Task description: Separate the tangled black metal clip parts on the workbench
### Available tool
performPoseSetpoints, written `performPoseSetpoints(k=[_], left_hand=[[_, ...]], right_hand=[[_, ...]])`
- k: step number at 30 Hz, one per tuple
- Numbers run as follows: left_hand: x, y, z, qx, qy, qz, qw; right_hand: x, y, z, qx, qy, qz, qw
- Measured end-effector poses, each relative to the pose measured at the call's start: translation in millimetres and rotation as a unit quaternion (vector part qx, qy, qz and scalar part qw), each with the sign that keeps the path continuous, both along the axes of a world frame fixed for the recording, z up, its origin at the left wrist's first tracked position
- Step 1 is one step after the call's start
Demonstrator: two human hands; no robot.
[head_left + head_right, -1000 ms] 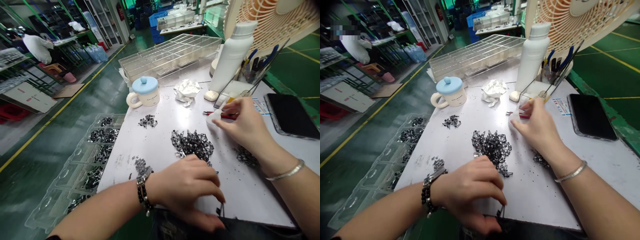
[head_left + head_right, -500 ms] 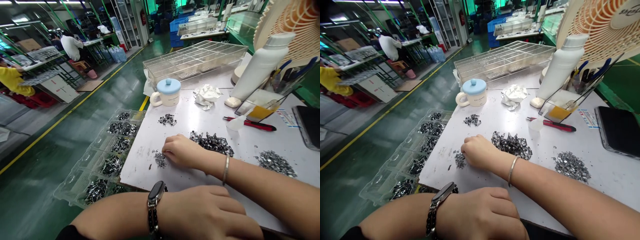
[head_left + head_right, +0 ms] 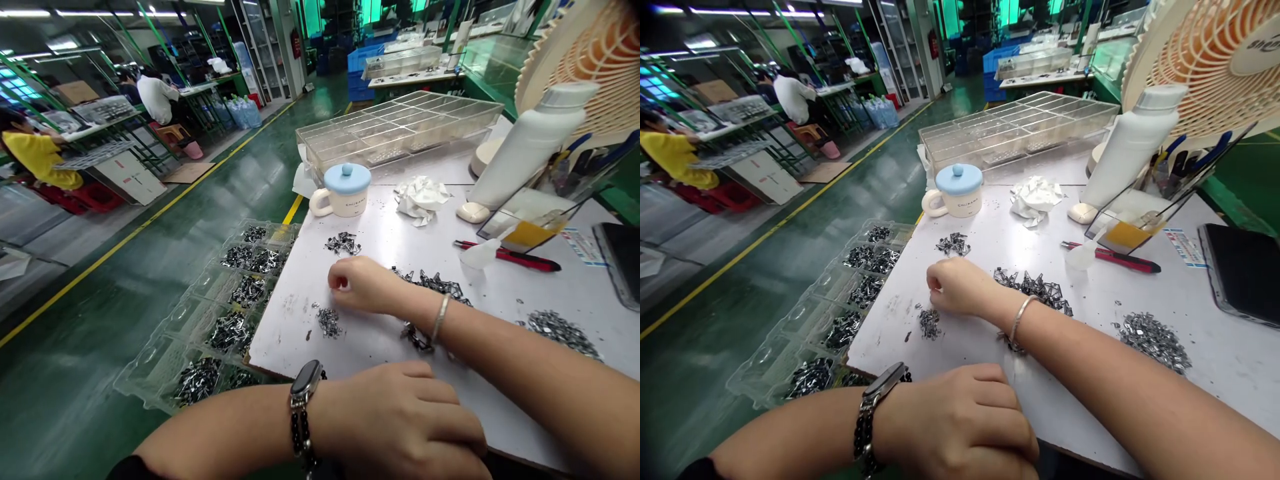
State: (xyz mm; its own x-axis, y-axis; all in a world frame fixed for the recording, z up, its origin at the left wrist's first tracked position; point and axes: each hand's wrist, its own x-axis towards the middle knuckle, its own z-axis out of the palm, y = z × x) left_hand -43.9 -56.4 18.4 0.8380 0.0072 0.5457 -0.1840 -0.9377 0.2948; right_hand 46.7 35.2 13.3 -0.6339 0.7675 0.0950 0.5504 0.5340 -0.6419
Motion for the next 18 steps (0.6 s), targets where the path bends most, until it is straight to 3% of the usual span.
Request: performPoseSetpoints(k=[5,7,10,11,14,18], left_hand=[[8,12,10.1,-0.025,0.006,0.016,1.000],[15,20,16.2,-0.024,-0.006,0.028,0.999],[30,33,24.1,-0.007,-0.030,0.036,0.999],[35,37,25.4,-0.003,-0.039,0.035,0.999],[49,45,22.3,-0.005,-0.061,0.036,0.998],[50,49,6.9,-0.041,-0.063,0.081,0.994]], right_hand=[[67,-21,33.1,-0.028,0.162,-0.110,0.980],[98,-32,36.7,-0.085,0.261,-0.164,0.948],[136,-48,31.3,-0.155,0.394,-0.229,0.876],[145,-52,28.1,-0.159,0.415,-0.235,0.864],[162,-60,18.6,-0.150,0.440,-0.233,0.854],[171,-65,10.0,-0.161,0.443,-0.224,0.853]])
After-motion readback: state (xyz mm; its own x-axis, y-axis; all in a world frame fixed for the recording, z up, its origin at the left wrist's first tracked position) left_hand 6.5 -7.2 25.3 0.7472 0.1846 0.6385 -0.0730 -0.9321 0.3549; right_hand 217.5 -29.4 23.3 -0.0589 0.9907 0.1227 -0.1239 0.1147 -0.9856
